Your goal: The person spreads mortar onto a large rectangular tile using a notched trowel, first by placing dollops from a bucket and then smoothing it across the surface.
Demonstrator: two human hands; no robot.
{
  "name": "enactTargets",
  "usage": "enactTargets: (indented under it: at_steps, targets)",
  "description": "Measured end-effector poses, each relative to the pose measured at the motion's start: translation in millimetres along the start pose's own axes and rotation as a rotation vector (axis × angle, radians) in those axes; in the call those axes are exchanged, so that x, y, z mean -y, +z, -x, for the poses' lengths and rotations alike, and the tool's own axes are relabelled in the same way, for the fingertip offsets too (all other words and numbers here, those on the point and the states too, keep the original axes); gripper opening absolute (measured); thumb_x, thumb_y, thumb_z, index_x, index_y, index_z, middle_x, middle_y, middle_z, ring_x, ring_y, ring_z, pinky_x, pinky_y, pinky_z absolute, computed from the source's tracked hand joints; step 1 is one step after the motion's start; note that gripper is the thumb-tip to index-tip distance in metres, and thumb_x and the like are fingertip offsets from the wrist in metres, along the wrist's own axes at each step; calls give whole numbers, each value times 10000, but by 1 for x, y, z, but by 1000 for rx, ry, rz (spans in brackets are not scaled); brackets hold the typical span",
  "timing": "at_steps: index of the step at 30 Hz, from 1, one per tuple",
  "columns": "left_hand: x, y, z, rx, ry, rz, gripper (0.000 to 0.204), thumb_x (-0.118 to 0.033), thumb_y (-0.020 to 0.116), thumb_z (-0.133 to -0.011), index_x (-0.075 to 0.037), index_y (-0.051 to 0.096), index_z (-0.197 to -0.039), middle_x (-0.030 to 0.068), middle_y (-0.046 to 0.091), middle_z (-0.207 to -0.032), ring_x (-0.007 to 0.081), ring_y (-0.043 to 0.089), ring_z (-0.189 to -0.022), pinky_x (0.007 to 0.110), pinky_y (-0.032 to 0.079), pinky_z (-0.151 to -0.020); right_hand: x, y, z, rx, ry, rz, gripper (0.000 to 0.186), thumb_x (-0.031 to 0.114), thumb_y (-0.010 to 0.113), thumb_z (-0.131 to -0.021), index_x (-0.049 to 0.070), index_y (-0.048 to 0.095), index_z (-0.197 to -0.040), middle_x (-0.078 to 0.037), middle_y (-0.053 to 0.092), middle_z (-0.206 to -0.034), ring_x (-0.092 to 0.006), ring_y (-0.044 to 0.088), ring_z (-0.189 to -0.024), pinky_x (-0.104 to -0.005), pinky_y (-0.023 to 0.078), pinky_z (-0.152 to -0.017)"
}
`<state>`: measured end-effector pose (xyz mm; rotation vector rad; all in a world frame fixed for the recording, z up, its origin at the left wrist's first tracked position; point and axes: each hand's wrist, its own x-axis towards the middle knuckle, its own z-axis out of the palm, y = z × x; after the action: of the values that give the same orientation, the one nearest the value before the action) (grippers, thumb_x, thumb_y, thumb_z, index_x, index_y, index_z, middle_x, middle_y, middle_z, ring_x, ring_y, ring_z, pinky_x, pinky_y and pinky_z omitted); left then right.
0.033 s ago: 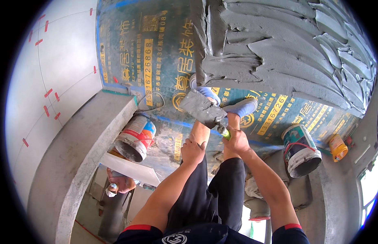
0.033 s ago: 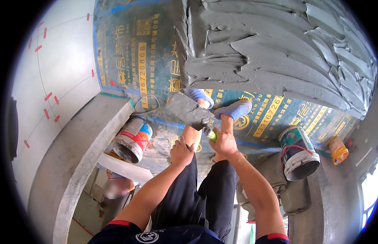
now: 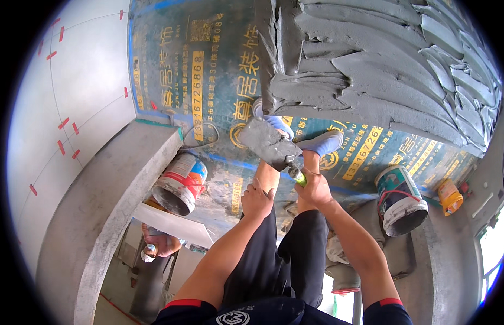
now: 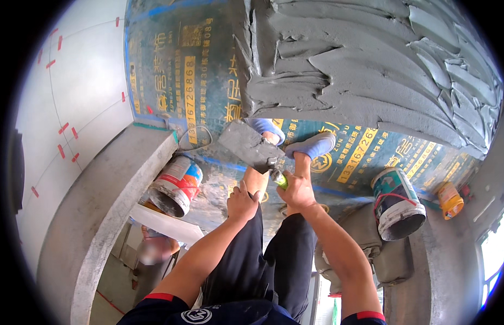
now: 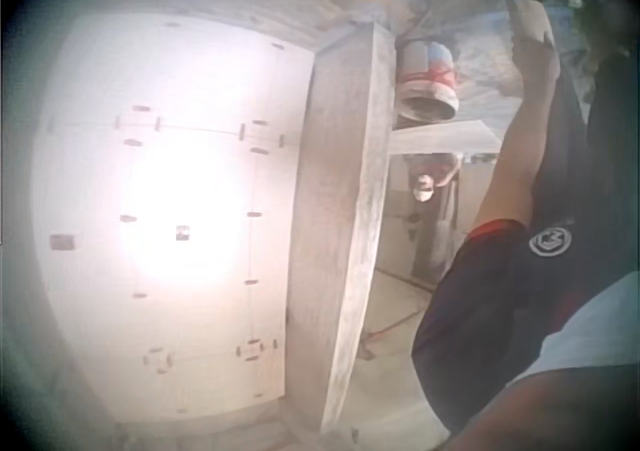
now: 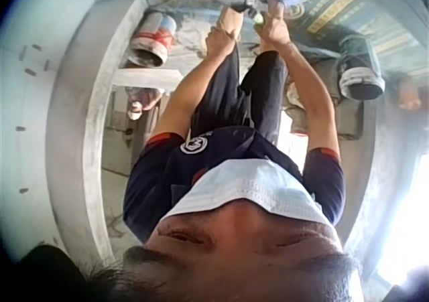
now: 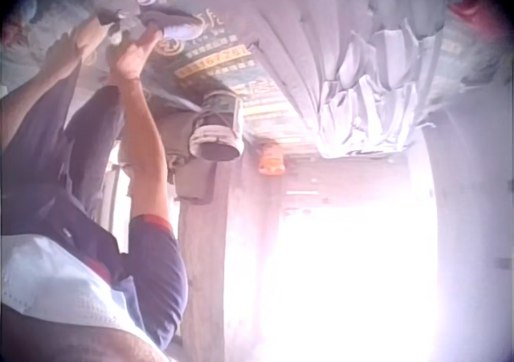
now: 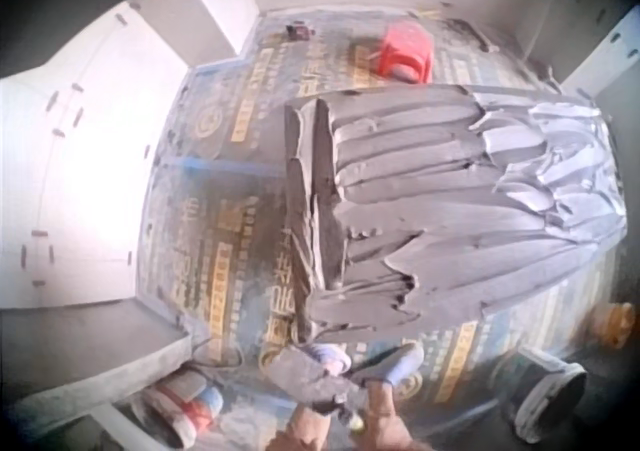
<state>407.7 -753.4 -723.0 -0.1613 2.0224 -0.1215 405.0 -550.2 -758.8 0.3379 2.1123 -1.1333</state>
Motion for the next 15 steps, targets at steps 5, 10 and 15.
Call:
enactTargets:
  at_steps: [5,10,15]
  targets:
    - [-3,-7,-2,49,-25,18,741,-471,566,-876,20,357,-1390,225,565,-1105,375,607,-981,457,495,-855,63,-14,-20,100,211,-97,394,256,638,-764,19,617,-1077,-275,659,-860,-437,642,-876,-502,506,-808]
    - [-1,-30,-5,20,19,58,730,-464,589,-854,18,384,-1363,212,572,-1085,359,615,-963,447,502,-833,110,-7,-43,281,279,-189,443,283,655,-764,-30,603,-1073,-288,651,-930,-439,629,-920,-468,503,-804]
    - [10,-60,-16,-65,112,109,724,-441,627,-827,-11,397,-1361,215,593,-1038,364,630,-932,461,519,-793,133,-30,-36,316,193,-146,540,426,655,-788,0,599,-1115,-305,641,-974,-454,613,-956,-492,491,-843]
